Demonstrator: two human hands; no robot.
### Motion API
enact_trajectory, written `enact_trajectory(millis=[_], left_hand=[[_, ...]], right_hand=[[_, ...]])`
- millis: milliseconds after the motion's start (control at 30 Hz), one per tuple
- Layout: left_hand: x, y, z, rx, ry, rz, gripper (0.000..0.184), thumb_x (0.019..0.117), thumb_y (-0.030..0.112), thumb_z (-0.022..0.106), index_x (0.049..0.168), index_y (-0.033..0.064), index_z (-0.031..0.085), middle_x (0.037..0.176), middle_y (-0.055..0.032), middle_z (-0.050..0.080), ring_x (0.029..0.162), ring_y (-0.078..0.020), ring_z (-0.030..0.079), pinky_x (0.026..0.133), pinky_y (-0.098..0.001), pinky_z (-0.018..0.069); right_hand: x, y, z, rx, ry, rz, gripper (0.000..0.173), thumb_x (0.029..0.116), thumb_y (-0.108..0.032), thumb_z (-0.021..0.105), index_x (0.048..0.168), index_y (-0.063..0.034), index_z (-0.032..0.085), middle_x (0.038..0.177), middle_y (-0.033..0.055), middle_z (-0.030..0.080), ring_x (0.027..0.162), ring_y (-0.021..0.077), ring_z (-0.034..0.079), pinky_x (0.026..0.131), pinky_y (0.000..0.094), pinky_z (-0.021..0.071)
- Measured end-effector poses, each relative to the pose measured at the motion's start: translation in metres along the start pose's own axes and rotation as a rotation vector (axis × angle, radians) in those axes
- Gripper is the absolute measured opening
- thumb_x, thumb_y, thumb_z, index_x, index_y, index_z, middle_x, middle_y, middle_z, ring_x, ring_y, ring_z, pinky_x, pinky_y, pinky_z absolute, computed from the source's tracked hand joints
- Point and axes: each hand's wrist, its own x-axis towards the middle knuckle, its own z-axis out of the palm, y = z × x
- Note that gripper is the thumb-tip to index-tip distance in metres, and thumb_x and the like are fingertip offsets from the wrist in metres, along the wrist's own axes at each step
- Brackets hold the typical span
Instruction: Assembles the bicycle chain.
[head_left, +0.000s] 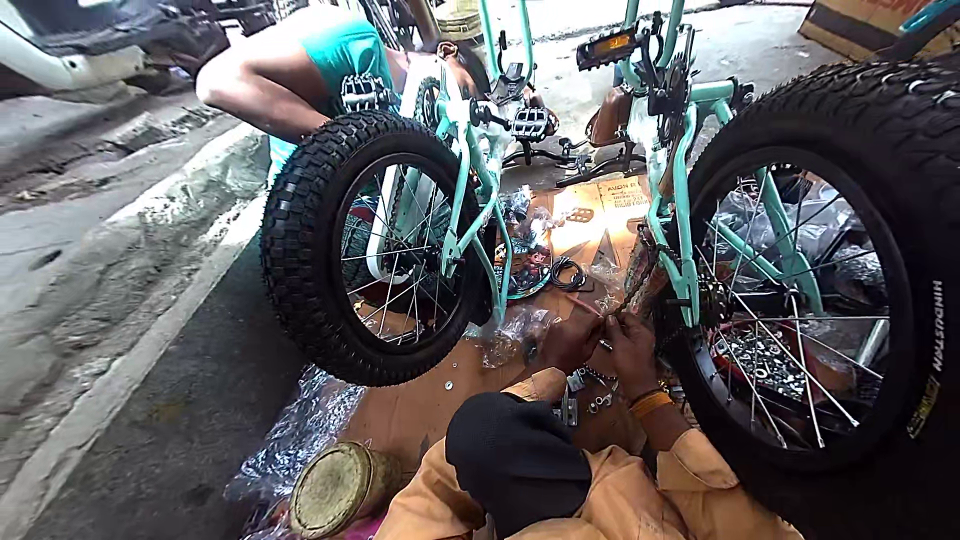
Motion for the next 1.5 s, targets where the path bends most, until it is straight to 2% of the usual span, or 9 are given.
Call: enact_trajectory(millis=[133,267,533,700,767,833,933,1067,1500], left_hand=[[0.004,0.004,-0.003,-0.461,0.026,-0.253,0.014,0.0950,0.011,0.072,0.107,0.0051,0.076,0.100,-0.0045,0.077,0.089,-0.0103,0.074,0.088,-0.0326,0.0621],[0.007,0.002,-0.008,-0.884,-0.041,-0.496,0.014,0.0941,0.001,0.071,0.108,-0.0023,0.074,0.101,-0.0121,0.075,0.089,-0.0170,0.072,0.087,-0.0344,0.0597],[0.013,-0.002,-0.011,-1.033,-0.157,-0.622,0.017,0.0966,-0.001,0.065,0.113,-0.0048,0.067,0.103,-0.0140,0.070,0.089,-0.0168,0.067,0.087,-0.0338,0.0566],[0.031,-0.008,-0.023,-0.915,-0.439,-0.564,0.025,0.1040,0.005,0.054,0.125,-0.0037,0.064,0.114,-0.0126,0.068,0.100,-0.0134,0.065,0.093,-0.0328,0.0541],[0.038,-0.010,-0.030,-0.859,-0.497,-0.518,0.023,0.1048,0.004,0.052,0.123,-0.0038,0.064,0.113,-0.0117,0.068,0.098,-0.0119,0.064,0.091,-0.0316,0.0540],[0.040,-0.013,-0.036,-0.835,-0.515,-0.493,0.023,0.1054,0.005,0.051,0.123,-0.0029,0.064,0.115,-0.0101,0.068,0.099,-0.0101,0.064,0.091,-0.0299,0.0536],[0.039,-0.016,-0.039,-0.855,-0.498,-0.492,0.024,0.1059,0.006,0.051,0.123,-0.0031,0.064,0.113,-0.0102,0.068,0.098,-0.0103,0.064,0.090,-0.0296,0.0531],[0.036,-0.016,-0.034,-0.923,-0.460,-0.502,0.024,0.1053,0.005,0.051,0.123,-0.0055,0.063,0.111,-0.0125,0.069,0.096,-0.0127,0.067,0.090,-0.0307,0.0558],[0.024,-0.007,-0.034,-1.032,-0.382,-0.613,0.024,0.1051,0.005,0.051,0.122,-0.0035,0.064,0.110,-0.0131,0.068,0.093,-0.0160,0.067,0.089,-0.0334,0.0561]], right_hand=[[0.001,0.006,-0.001,0.039,0.000,0.021,0.027,0.1063,-0.027,0.057,0.115,-0.0041,0.069,0.100,0.0110,0.072,0.087,0.0200,0.071,0.083,0.0432,0.0602],[0.000,0.011,0.000,0.055,0.006,0.025,0.028,0.1063,-0.024,0.057,0.121,-0.0035,0.069,0.111,0.0130,0.070,0.091,0.0222,0.071,0.086,0.0445,0.0597],[-0.002,0.010,0.001,0.060,0.015,0.033,0.028,0.1071,-0.022,0.055,0.122,-0.0023,0.068,0.107,0.0133,0.070,0.089,0.0205,0.071,0.085,0.0414,0.0602],[-0.013,0.007,-0.003,0.104,-0.033,0.034,0.037,0.1096,-0.017,0.046,0.142,-0.0017,0.055,0.119,0.0164,0.066,0.094,0.0204,0.072,0.085,0.0377,0.0615],[-0.025,0.010,-0.014,-0.030,-0.130,-0.017,0.035,0.1095,-0.019,0.045,0.139,-0.0041,0.057,0.116,0.0131,0.068,0.092,0.0194,0.071,0.083,0.0388,0.0614],[-0.041,0.026,-0.031,-0.310,-0.262,-0.118,0.026,0.1066,-0.017,0.052,0.123,-0.0024,0.066,0.107,0.0145,0.070,0.090,0.0251,0.070,0.083,0.0483,0.0591],[-0.057,0.068,-0.043,-0.818,-0.538,-0.235,0.016,0.0952,-0.009,0.064,0.106,-0.0047,0.074,0.104,0.0155,0.070,0.103,0.0335,0.067,0.096,0.0552,0.0527],[-0.061,0.075,-0.029,-1.143,-0.720,-0.140,0.022,0.0940,-0.009,0.063,0.113,-0.0082,0.073,0.122,0.0159,0.067,0.119,0.0367,0.061,0.102,0.0548,0.0495],[-0.059,0.073,-0.018,-1.543,-1.053,-0.261,0.023,0.0963,-0.009,0.057,0.113,0.0027,0.068,0.123,0.0213,0.064,0.124,0.0393,0.056,0.106,0.0554,0.0445]])
